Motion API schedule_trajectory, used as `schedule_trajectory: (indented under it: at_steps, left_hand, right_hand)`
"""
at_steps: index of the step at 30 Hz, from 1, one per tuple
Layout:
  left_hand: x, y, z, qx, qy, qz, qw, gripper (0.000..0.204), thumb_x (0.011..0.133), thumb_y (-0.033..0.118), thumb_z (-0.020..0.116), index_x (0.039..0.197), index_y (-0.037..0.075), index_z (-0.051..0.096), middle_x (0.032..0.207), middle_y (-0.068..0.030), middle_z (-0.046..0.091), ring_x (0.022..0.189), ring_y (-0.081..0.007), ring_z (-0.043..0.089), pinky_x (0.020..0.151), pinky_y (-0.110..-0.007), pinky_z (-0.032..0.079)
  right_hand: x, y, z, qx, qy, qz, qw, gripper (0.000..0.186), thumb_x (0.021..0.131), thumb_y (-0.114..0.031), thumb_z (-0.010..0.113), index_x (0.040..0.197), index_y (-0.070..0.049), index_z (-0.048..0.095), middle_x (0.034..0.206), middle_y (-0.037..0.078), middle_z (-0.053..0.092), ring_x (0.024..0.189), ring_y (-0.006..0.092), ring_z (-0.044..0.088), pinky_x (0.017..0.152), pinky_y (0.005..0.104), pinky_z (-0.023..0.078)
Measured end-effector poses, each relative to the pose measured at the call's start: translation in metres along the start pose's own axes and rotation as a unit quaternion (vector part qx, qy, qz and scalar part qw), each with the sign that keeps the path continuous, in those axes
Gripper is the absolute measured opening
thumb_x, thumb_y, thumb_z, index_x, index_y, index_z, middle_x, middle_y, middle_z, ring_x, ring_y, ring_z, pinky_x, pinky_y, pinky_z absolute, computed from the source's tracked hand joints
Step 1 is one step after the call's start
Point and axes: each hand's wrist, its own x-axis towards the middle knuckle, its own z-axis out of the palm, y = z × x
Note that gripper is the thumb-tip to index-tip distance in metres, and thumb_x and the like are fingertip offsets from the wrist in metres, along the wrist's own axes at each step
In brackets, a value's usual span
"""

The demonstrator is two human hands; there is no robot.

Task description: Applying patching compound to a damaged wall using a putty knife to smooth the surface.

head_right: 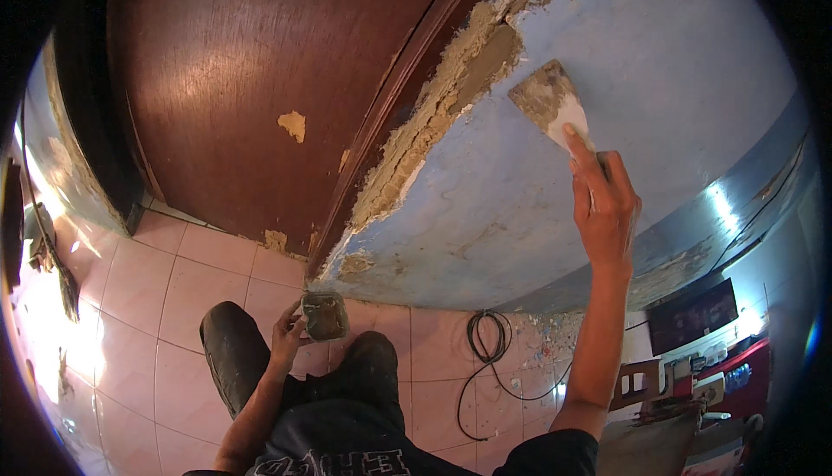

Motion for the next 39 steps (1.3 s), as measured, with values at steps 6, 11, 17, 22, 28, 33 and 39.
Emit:
schedule_trajectory:
  at_steps: [6,11,17,22,28,33,39]
  left_hand:
    - [0.002,-0.005,-0.003,0.02,0.004,-0.007,1.0,0.058,0.1,0.024,0.066,0.152,0.005,0.047,0.121,-0.0177,0.06,0.106,-0.0253,0.067,0.081,-0.039,0.065]
    - [-0.004,-0.001,0.002,0.007,0.021,0.004,1.0,0.06,0.1,0.024,0.067,0.153,0.006,0.046,0.119,-0.0165,0.061,0.104,-0.0244,0.068,0.08,-0.039,0.065]
    - [-0.002,0.002,0.001,-0.002,0.011,-0.009,1.0,0.055,0.101,0.021,0.064,0.151,0.005,0.047,0.12,-0.0151,0.061,0.106,-0.0241,0.067,0.08,-0.038,0.065]
    - [-0.001,0.003,0.001,0.011,0.013,-0.006,1.0,0.055,0.101,0.022,0.065,0.151,0.005,0.048,0.121,-0.016,0.061,0.106,-0.0245,0.067,0.081,-0.038,0.065]
    - [-0.006,0.003,0.001,0.013,0.026,-0.006,1.0,0.056,0.101,0.021,0.065,0.152,0.006,0.047,0.12,-0.0161,0.061,0.104,-0.0244,0.068,0.081,-0.038,0.065]
    - [-0.008,0.002,0.002,0.016,0.023,-0.001,1.0,0.057,0.101,0.019,0.065,0.152,0.005,0.046,0.118,-0.0158,0.062,0.103,-0.0243,0.069,0.08,-0.038,0.065]
    - [-0.007,0.004,-0.002,0.015,0.033,-0.012,0.999,0.056,0.101,0.017,0.063,0.153,0.004,0.046,0.119,-0.016,0.062,0.105,-0.0246,0.068,0.082,-0.038,0.065]
  right_hand:
    - [0.011,-0.03,0.02,0.073,0.017,-0.028,0.997,0.058,0.084,0.002,0.073,0.135,-0.026,0.07,0.081,0.003,0.054,0.069,0.02,0.058,0.056,0.0372,0.05]
    - [0.016,-0.028,0.039,0.03,0.008,-0.053,0.998,0.06,0.083,0.001,0.074,0.136,-0.028,0.069,0.08,0.002,0.052,0.069,0.0198,0.056,0.055,0.0371,0.05]
    - [-0.013,-0.004,0.031,0.024,0.005,-0.036,0.999,0.059,0.084,0.001,0.074,0.136,-0.027,0.069,0.08,0.003,0.052,0.068,0.0198,0.056,0.055,0.037,0.049]
    - [-0.02,-0.012,0.035,0.065,0.023,-0.011,0.998,0.061,0.082,0.003,0.075,0.135,-0.026,0.07,0.08,0.003,0.053,0.069,0.0204,0.056,0.055,0.0371,0.049]
    - [0.002,-0.035,0.077,0.091,0.077,-0.108,0.987,0.068,0.076,0.004,0.078,0.136,-0.026,0.069,0.079,0.003,0.051,0.07,0.0216,0.053,0.055,0.036,0.048]
    - [-0.002,-0.019,0.092,0.008,0.055,-0.122,0.991,0.07,0.075,0.006,0.077,0.137,-0.027,0.069,0.08,0.003,0.051,0.07,0.0217,0.051,0.053,0.0344,0.046]
    - [0.004,-0.024,0.083,0.024,0.036,-0.12,0.992,0.066,0.077,0.005,0.074,0.135,-0.026,0.071,0.078,0.005,0.046,0.068,0.0241,0.048,0.053,0.0363,0.046]
